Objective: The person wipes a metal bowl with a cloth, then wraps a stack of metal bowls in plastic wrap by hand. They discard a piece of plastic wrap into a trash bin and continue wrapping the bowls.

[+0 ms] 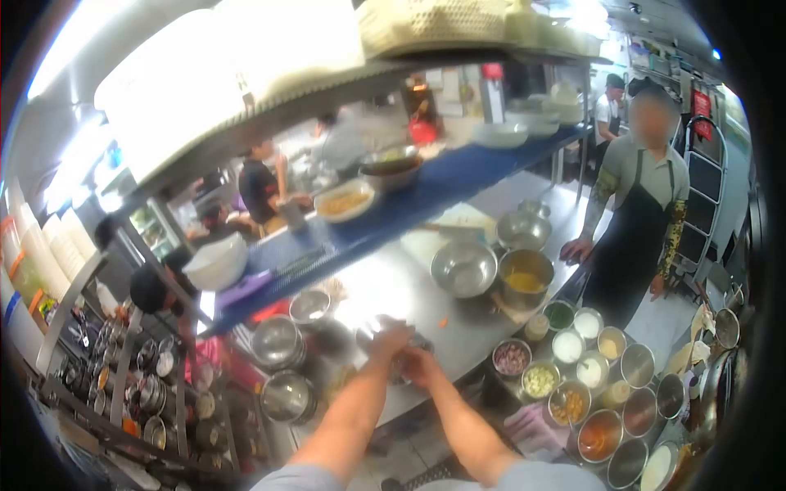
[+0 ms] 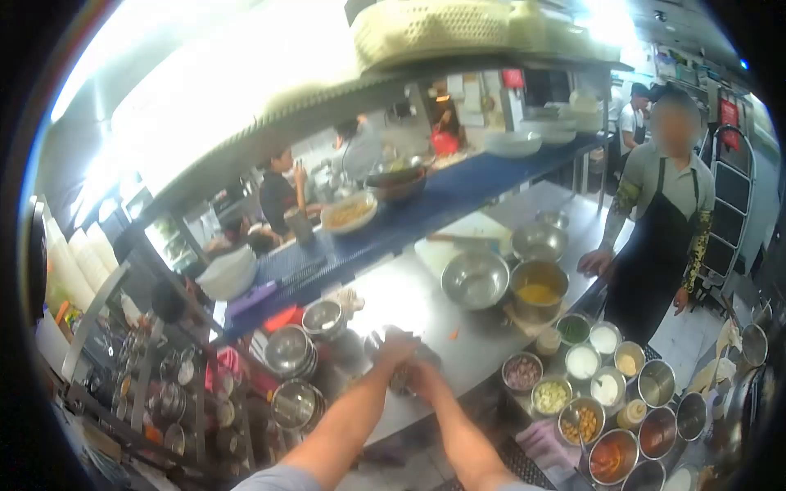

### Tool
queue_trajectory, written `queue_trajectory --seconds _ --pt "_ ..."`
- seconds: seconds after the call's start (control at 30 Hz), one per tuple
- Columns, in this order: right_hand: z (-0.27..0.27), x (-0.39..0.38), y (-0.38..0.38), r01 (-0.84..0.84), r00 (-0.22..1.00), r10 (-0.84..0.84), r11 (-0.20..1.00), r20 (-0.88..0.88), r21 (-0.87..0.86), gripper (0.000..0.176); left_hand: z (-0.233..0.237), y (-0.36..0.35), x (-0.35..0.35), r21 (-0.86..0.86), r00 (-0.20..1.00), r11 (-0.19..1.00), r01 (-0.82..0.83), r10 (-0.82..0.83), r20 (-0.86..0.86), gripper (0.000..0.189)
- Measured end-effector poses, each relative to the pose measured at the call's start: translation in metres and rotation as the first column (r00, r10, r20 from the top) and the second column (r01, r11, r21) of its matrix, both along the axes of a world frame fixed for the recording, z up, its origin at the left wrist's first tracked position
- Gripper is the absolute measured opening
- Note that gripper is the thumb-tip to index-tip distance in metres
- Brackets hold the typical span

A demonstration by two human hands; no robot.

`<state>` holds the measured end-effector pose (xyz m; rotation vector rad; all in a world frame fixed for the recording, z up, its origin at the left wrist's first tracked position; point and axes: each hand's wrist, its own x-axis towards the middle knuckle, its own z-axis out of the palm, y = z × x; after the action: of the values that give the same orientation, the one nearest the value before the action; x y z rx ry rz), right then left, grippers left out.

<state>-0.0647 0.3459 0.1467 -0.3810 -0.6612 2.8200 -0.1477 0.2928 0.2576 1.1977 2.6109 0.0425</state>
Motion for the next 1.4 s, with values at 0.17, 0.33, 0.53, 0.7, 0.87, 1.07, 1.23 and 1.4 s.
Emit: queue_trajectory --seconds 0.17,0.33,0.53,0.7,0.87,1.07,1.23,1.4 --pt "0.019 -0.001 -0.013 0.252 0.939 -0.314 0.908 -0.144 -0.334 0.063 -0.059 -0.01 -0.012 0.121 0.974 0.991 0.057 -0.029 -0.223 0.05" --pt "0.037 -0.021 -0.01 0.114 0.961 -0.194 0.927 -0.198 -0.359 0.073 -0.083 0.0 -0.032 0.193 0.971 0.979 0.059 -0.012 -0.238 0.051" --pt "0.049 -0.008 -0.032 0.085 0.962 -0.139 0.97 -0.234 -0.227 0.065 -0.087 -0.005 -0.031 0.3 0.959 0.915 -0.269 0.283 -0.004 0.047" --pt "0.033 -0.01 -0.035 0.138 0.971 -0.163 0.98 -0.174 -0.142 0.067 -0.05 -0.006 0.0 0.38 0.894 0.813 -0.441 0.436 0.103 0.046" --pt "0.025 -0.001 -0.04 0.192 0.972 -0.2 0.979 -0.124 -0.07 0.069 -0.047 -0.006 0.003 0.373 0.95 0.9 -0.226 0.289 -0.121 0.046" --pt "0.014 0.002 -0.032 0.201 0.969 -0.219 0.968 -0.116 -0.148 0.055 -0.071 -0.002 -0.009 0.377 0.957 0.922 -0.089 0.184 -0.226 0.047" --pt "0.021 0.016 -0.034 0.266 0.963 -0.268 0.96 -0.015 -0.087 0.047 -0.072 0.0 0.0 0.431 0.957 0.886 -0.17 0.253 -0.14 0.05" --pt "0.039 0.019 -0.038 0.313 0.948 -0.311 0.949 0.068 -0.035 0.041 -0.066 -0.001 -0.002 0.411 0.958 0.89 -0.198 0.264 -0.111 0.046"
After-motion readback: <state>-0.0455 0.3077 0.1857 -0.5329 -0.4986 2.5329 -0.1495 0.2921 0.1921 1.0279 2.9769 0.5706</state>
